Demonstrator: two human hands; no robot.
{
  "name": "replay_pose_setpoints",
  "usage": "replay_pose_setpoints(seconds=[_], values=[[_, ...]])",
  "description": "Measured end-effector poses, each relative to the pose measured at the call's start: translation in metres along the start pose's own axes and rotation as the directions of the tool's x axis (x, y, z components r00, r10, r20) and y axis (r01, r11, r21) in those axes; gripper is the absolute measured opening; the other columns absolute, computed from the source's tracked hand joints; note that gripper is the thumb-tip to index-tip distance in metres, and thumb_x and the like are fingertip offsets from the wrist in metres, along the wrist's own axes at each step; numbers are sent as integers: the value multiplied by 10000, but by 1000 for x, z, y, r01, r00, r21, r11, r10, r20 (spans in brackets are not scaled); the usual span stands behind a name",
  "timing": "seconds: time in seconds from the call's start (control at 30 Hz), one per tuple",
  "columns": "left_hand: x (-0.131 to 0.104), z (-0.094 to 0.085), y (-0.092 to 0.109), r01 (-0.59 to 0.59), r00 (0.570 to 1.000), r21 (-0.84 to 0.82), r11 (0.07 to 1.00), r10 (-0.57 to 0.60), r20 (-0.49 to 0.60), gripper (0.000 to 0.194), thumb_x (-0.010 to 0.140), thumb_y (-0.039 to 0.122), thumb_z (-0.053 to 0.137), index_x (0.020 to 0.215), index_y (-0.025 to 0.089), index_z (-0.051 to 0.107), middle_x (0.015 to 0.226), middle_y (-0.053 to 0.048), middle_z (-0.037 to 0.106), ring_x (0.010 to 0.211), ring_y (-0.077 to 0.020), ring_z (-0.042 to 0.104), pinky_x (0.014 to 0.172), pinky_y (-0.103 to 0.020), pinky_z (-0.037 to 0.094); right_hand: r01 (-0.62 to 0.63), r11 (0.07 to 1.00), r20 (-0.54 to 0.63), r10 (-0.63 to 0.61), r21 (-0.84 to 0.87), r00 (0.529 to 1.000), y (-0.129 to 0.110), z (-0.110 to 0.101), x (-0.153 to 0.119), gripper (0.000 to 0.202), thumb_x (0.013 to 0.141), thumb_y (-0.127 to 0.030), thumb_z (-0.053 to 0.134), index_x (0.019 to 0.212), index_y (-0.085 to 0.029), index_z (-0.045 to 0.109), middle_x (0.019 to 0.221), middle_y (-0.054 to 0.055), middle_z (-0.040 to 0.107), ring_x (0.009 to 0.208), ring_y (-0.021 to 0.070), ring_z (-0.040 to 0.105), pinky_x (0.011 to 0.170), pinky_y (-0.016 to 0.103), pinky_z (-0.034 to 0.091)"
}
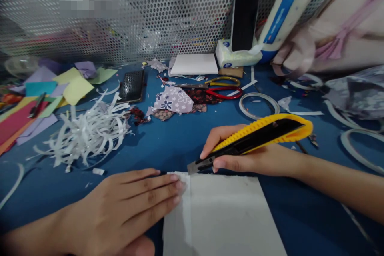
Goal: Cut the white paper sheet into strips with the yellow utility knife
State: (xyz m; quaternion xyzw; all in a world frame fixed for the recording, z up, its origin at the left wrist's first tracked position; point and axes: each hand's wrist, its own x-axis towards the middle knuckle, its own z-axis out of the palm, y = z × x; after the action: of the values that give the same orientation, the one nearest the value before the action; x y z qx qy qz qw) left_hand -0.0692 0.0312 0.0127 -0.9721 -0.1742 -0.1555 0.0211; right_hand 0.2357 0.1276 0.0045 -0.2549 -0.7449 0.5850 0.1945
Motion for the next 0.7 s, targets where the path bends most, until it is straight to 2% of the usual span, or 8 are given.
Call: replay_pose_setpoints(seconds=[0.27, 0.7], values=[[-2, 3, -1, 7, 1000, -6, 1000, -7, -16, 524, 1134, 435, 301, 1278, 104, 680, 1387, -63, 663, 1298, -165, 629, 1222, -297, 329, 13, 999, 39, -15, 40, 999, 1, 1, 1, 201, 879, -296, 773, 1060, -210, 753, 883, 30, 749, 786, 135, 726, 676, 181, 542], [-1, 4, 1, 0, 999, 2, 1000, 0, -39, 529, 1134, 428, 291, 1258, 100, 686, 1365, -77, 682, 1285, -179, 641, 1171, -304, 420, 2, 1000, 53, -3, 15, 999, -3, 4, 1, 195, 878, -290, 787, 1057, -215, 763, 896, 20, 773, 805, 132, 745, 707, 169, 557]])
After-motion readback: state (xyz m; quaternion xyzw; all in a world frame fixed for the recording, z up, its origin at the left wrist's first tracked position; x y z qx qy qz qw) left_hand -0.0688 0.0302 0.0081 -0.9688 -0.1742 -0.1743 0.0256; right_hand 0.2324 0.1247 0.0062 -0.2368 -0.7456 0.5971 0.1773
